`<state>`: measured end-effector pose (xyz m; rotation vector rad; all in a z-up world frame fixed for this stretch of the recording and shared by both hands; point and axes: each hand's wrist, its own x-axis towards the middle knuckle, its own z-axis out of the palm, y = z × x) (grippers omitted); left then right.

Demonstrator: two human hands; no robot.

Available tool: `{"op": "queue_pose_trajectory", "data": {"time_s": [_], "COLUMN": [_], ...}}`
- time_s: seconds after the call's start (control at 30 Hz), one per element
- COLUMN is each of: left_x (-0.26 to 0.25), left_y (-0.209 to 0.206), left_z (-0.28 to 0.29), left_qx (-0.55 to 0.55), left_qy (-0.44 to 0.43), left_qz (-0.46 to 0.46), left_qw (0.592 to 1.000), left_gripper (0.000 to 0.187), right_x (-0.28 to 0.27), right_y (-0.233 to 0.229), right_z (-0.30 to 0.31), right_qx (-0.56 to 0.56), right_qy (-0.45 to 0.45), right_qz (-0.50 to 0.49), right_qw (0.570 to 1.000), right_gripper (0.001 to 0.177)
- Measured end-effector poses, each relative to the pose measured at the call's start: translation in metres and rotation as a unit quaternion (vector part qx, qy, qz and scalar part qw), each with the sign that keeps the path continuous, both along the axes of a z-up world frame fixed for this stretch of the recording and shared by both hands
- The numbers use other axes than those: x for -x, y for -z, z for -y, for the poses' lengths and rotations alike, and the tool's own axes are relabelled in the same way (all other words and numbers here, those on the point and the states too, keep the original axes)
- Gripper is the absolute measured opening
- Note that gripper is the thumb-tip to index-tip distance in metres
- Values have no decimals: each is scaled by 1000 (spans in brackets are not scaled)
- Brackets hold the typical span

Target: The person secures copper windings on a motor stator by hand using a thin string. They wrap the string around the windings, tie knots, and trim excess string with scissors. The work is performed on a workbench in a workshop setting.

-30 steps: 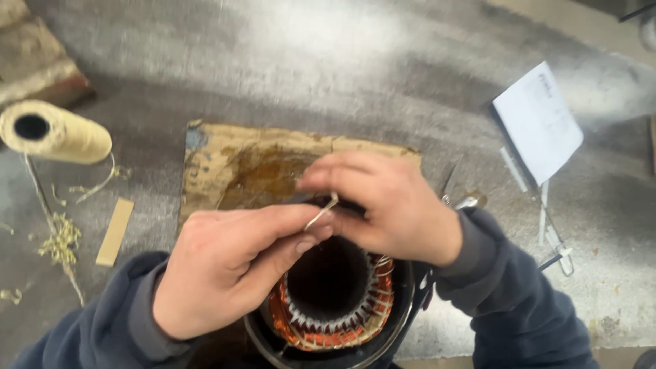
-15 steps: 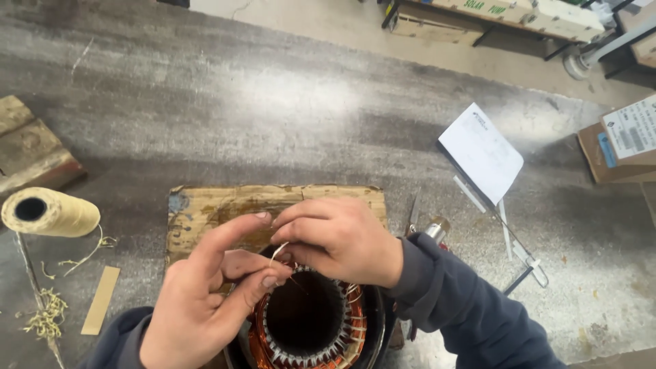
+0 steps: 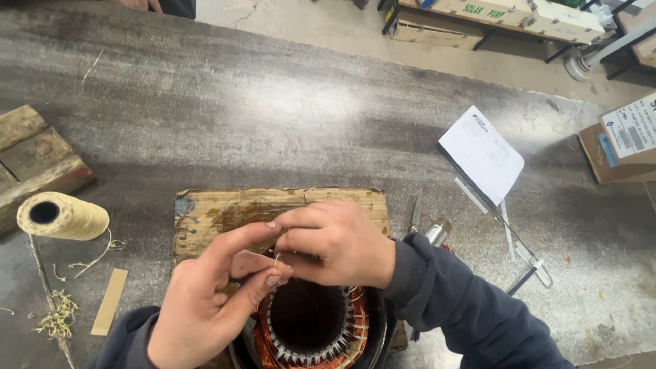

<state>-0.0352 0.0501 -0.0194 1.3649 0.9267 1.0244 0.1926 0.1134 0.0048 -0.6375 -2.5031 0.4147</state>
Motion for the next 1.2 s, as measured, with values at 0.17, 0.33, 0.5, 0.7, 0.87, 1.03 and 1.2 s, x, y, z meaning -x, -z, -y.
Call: {"op": "queue_pose_trajectory", "data": {"time_s": [0.17,0.33,0.5,0.7,0.87,1.03,1.2], "left_x": [0,2,0,5,2,7,7], "left_y": [0,2,2,4,0,-13,-10], "left_z": [-1,-3,-5,-3,-5,-3,-5], "left_qx": [-20,-23,-18,-22,-33,-85,-23], "left_qy": [-8,-17,-9,-16,-14,-35,18], "left_qz": [2,5,15,-5,5,-56,78], "left_qw": [1000,1000,1000,1000,999,994,997], "left_gripper": [46,47,46,44,41,39,35], "right_x": [2,-17,-14,-11,-14,-10,-24], "right_y": [-19,-21,-28,-38,-47,-33,-2], "right_z": [7,35,49,51,50,50,48], "right_qx": [-15,-106,-122,-57,-36,-124,3], "right_qy": [32,5,-15,-69,-78,-91,-26], "right_qz": [20,22,193,267,269,234,179], "right_qw": [999,994,974,959,959,960,983], "right_gripper": [24,21,22,28,30,33,19]}}
